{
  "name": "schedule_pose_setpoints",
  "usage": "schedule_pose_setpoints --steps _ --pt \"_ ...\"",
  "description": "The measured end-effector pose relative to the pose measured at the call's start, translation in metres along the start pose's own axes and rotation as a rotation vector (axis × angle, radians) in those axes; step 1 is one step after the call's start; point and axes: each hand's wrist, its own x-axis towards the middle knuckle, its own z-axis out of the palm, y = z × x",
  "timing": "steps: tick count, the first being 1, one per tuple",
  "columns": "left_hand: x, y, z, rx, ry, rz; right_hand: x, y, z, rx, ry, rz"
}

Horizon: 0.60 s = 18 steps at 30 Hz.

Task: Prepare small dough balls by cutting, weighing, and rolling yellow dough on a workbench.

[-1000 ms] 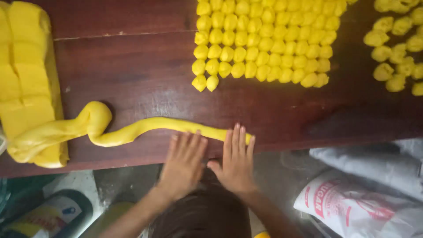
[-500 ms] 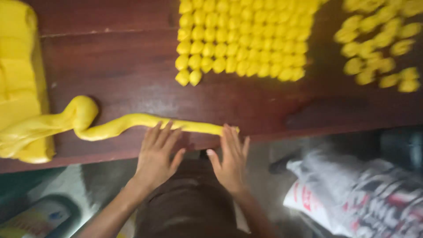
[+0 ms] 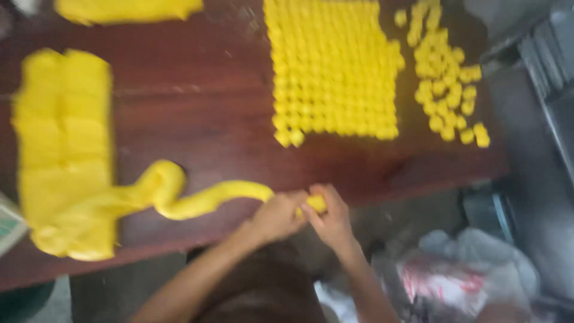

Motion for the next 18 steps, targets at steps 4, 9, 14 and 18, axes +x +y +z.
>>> schedule_pose_setpoints --steps 4,9,14,18 --pt "-0.031 0.028 -0.064 -0.187 0.036 -0.046 0.017 -0.051 0.020 -0.117 -0.061 -0.155" --pt "-0.036 0.035 -0.097 -0.327 -0.026 0.148 0.001 -0.086 0.029 -0.112 0.124 -0.117" --pt "-0.040 0.033 -0.086 -0.538 -0.086 0.319 -0.025 -0.021 0.059 0.063 0.421 0.098" --pt "-0.028 0.046 -0.065 -0.462 -0.106 0.221 -0.003 0.043 0.056 -0.268 0.129 0.469"
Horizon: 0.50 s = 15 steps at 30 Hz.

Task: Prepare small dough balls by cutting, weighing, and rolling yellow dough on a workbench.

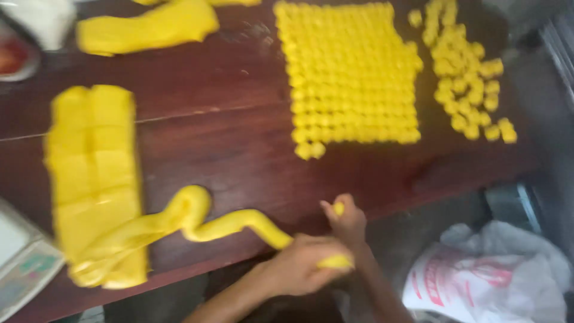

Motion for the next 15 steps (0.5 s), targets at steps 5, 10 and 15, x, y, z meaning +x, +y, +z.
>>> schedule_pose_setpoints --steps 5,10,15 --pt "0.000 -0.077 0.026 -0.120 0.419 -0.457 0.076 0.007 0.007 0.167 -0.198 0.028" --pt "-0.002 -0.064 0.028 -0.270 0.685 -0.792 0.135 0.008 0.026 0.358 -0.141 -0.396" --pt "-0.008 -0.063 0.032 -0.238 0.840 -0.700 0.141 0.002 0.028 0.144 -0.110 -0.490"
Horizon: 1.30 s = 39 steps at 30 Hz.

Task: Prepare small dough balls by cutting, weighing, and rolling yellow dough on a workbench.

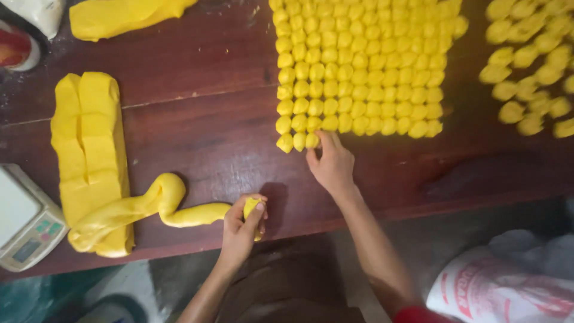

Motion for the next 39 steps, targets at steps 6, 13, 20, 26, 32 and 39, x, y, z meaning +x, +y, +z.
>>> schedule_pose_setpoints --steps 6,13,20,26,32,39 --pt "0.012 0.014 -0.022 -0.149 -0.151 0.065 -0.038 -0.108 -0.048 -0.029 -0.114 0.060" --pt "0.033 -0.007 -0.046 -0.108 -0.679 0.101 -0.116 -0.141 0.012 0.150 -0.138 0.356" --pt "-0.006 0.060 -0.064 0.424 -0.794 0.418 -0.113 -0.206 -0.048 -0.024 -0.103 -0.091" --pt "-0.017 0.048 -0.053 0.307 -0.936 0.328 -0.155 -0.176 -0.023 0.166 0.133 0.092" --pt "-0.011 0.075 -0.015 0.245 -0.911 0.425 -0.133 -0.072 -0.021 0.068 0.164 0.184" --pt "0.006 0.013 -0.020 0.211 -0.147 -0.027 -0.037 -0.002 -0.058 0.283 0.099 0.261"
